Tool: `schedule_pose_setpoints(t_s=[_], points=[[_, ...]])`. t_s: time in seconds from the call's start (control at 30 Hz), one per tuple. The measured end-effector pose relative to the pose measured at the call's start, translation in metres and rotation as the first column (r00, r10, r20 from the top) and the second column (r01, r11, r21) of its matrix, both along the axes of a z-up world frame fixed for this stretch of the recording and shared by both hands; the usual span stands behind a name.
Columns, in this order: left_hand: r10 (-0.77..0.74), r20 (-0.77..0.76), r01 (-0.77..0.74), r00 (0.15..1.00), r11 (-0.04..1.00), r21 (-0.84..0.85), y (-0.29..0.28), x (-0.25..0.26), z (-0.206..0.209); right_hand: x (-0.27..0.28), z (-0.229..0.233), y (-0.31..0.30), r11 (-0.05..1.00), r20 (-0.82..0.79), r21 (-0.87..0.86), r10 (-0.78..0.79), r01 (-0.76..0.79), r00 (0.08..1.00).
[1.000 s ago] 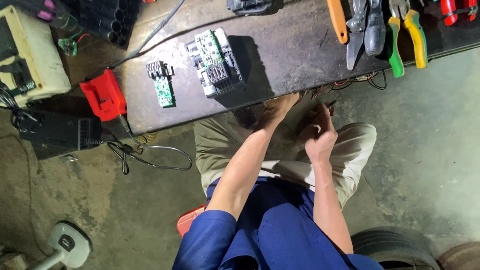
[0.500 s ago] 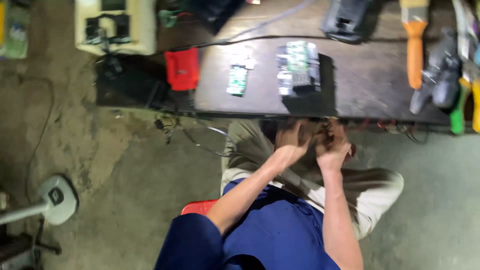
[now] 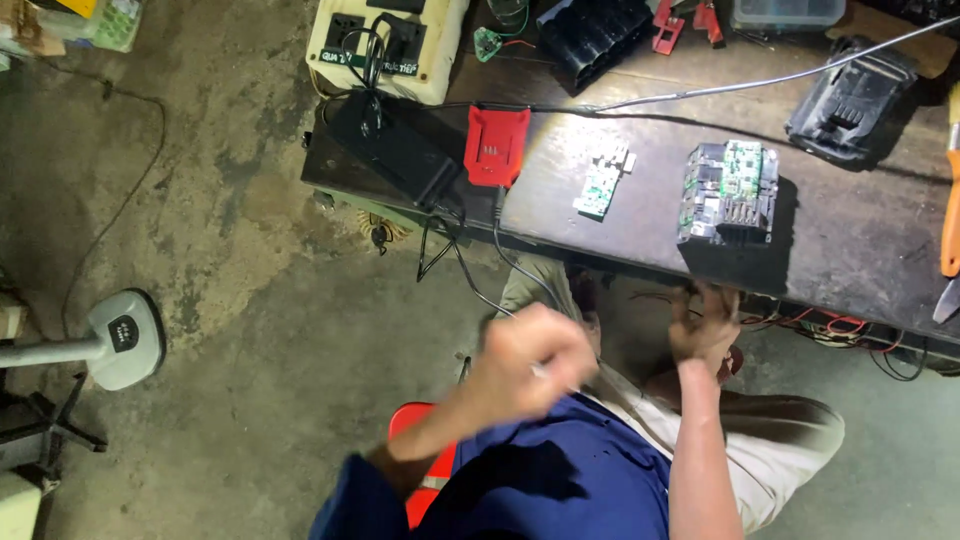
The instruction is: The person tests a circuit board using a multimeter, then connects a red battery pack to the board. They place the battery pack under the table and later handle a black plastic casing, inspecting its interior.
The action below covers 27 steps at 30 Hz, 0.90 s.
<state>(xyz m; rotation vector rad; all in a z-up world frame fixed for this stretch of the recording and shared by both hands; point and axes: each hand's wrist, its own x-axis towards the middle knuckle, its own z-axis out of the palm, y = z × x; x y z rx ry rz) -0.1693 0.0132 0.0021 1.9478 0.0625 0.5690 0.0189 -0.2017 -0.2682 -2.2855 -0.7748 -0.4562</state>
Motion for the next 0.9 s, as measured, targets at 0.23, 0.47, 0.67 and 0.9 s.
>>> schedule_pose_setpoints(t_s=[0.23, 0.47, 0.67, 0.9], points=[[0.612, 0.157, -0.436, 0.775, 0.338, 0.834, 0.121, 0.074, -0.015, -0.038, 0.060, -0.012, 0.999, 0.138, 0.042, -0.015, 0.009, 0.990], [0.693, 0.003, -0.329, 0.721, 0.339, 0.881, 0.123, 0.091, -0.026, -0.073, 0.166, 0.039, 0.952, -0.195, 0.277, 0.190, -0.132, 0.962], [0.243, -0.080, -0.237, 0.967, 0.969, 0.069, 0.056, 0.039, 0.037, -0.097, 0.161, 0.054, 0.804, -0.475, 0.586, 0.441, -0.101, 0.761], [-0.254, 0.310, 0.353, 0.916, 0.879, -0.321, 0.003, 0.060, -0.013, -0.085, 0.198, 0.070, 0.704, -0.222, 0.672, 0.488, -0.230, 0.844]])
